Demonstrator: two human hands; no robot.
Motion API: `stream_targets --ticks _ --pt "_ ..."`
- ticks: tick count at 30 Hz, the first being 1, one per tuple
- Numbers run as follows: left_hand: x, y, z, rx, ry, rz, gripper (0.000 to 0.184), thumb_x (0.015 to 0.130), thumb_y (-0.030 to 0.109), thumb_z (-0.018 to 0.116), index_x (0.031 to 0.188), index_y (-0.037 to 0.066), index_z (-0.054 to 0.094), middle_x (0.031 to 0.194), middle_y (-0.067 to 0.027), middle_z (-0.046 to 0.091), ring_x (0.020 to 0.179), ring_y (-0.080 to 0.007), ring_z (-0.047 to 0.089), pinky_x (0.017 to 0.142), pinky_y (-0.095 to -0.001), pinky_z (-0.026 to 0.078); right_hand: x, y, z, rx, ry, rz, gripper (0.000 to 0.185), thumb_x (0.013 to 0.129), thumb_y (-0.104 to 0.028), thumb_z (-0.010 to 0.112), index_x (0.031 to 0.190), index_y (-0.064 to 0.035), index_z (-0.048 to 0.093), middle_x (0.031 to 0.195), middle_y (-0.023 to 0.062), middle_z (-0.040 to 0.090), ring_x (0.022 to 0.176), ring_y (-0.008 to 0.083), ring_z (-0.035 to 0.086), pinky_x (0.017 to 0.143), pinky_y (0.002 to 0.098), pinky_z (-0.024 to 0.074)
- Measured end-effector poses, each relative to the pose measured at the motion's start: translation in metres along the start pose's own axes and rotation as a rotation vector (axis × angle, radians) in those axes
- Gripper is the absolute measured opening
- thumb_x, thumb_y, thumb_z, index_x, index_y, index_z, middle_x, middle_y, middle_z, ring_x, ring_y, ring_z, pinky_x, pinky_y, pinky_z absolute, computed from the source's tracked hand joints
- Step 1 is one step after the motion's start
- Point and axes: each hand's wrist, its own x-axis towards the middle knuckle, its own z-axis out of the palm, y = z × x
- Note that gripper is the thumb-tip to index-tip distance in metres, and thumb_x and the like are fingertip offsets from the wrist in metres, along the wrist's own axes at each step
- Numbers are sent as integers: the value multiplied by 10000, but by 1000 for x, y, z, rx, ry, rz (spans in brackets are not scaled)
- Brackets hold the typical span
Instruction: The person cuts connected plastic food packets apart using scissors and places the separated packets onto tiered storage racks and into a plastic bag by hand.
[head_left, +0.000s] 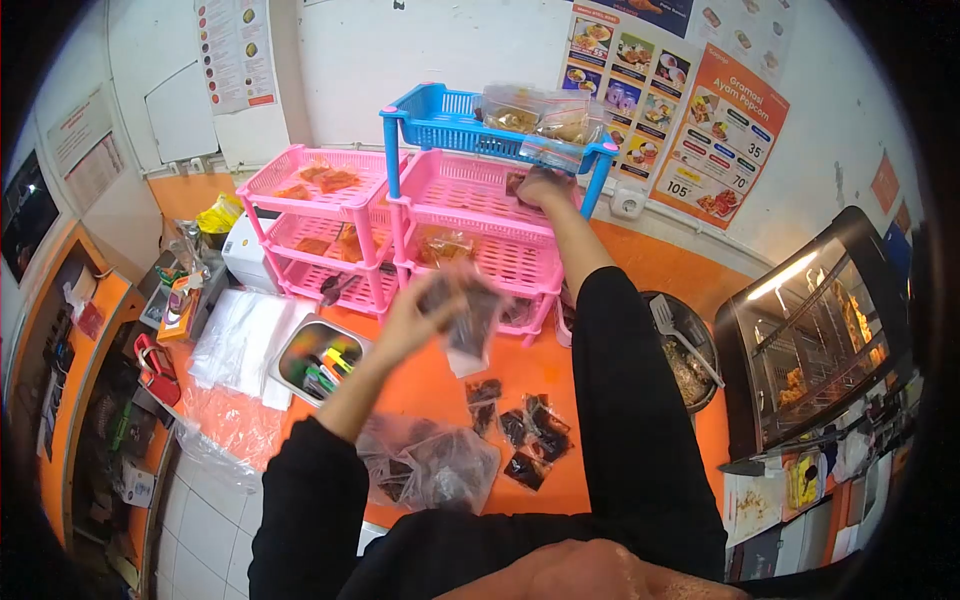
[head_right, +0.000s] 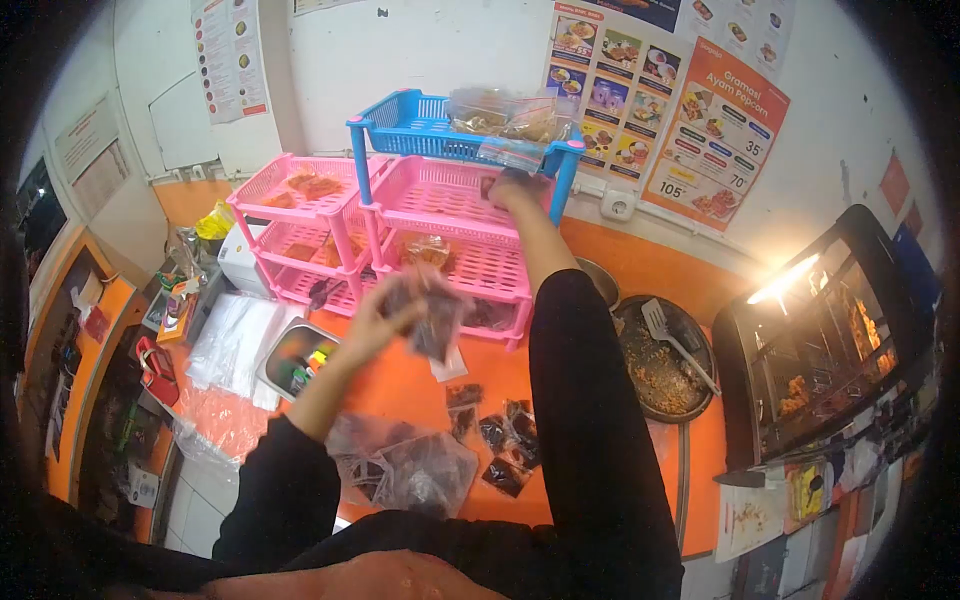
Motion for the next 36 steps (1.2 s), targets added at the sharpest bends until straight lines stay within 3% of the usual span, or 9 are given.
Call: stream_targets --ticks 5,12,15,19,22,25,29,30,36 --pt "99 25 -25 184 146 78 283 805 127 692 1057 47 591 918 -24 638 819 -108 596 746 -268 474 11 6 23 -31 -9 5 629 772 -331 579 1325 -71 434 1407 151 382 1285 337 381 1044 521 262" --pt "155 14 -12 -205 298 -307 376 786 106 707 1123 70 544 981 -58 635 795 -147 618 712 -280 498 -2 11 16 36 -90 -6 735 782 -256 500 1427 -32 225 1477 192 220 1346 415 231 1070 580 169" --pt "186 -9 -12 -51 363 -79 300 774 75 695 1049 22 587 940 -78 652 798 -167 626 694 -308 508 -4 12 18 5 -46 -19 700 796 -269 504 1413 -36 269 1473 169 235 1341 424 232 1059 605 167" --pt "232 -54 -29 361 246 -154 446 768 268 709 1128 41 577 1036 -125 652 929 -254 622 817 -360 481 -14 8 8 -5 -53 0 654 830 -239 527 1398 -12 298 1475 167 242 1346 422 222 1073 551 209" --pt "259 -72 -27 1000 296 97 485 808 446 609 1135 89 583 1055 -117 649 963 -272 609 840 -372 473 -22 6 2 26 -50 13 649 828 -203 559 1392 1 310 1472 172 254 1344 420 232 1079 514 241" --pt "311 -100 -24 1286 220 282 520 819 535 518 1165 152 585 1112 -105 632 1017 -261 588 878 -377 461 -20 7 2 1 -55 -8 630 812 -224 544 1375 -23 348 1442 163 308 1322 407 281 1042 550 268" --pt "313 -70 6 1038 -112 182 540 795 530 548 1163 138 587 1119 -110 626 1022 -259 584 885 -375 458 -18 14 -1 -38 -85 -130 612 795 -244 540 1340 -6 395 1383 185 391 1271 393 375 1018 511 322" --pt "311 -60 15 997 -158 160 545 788 529 556 1163 134 587 1121 -111 625 1023 -259 583 887 -375 457 -29 16 -10 -51 -91 -221 611 780 -240 545 1302 51 415 1339 218 430 1232 388 428 1010 468 352" --pt "315 -46 44 907 -241 112 579 751 521 601 1161 112 590 1131 -117 617 1030 -255 577 899 -372 452 -22 11 16 105 177 31 634 806 -300 519 1296 85 400 1387 240 362 1315 387 301 1078 428 242"
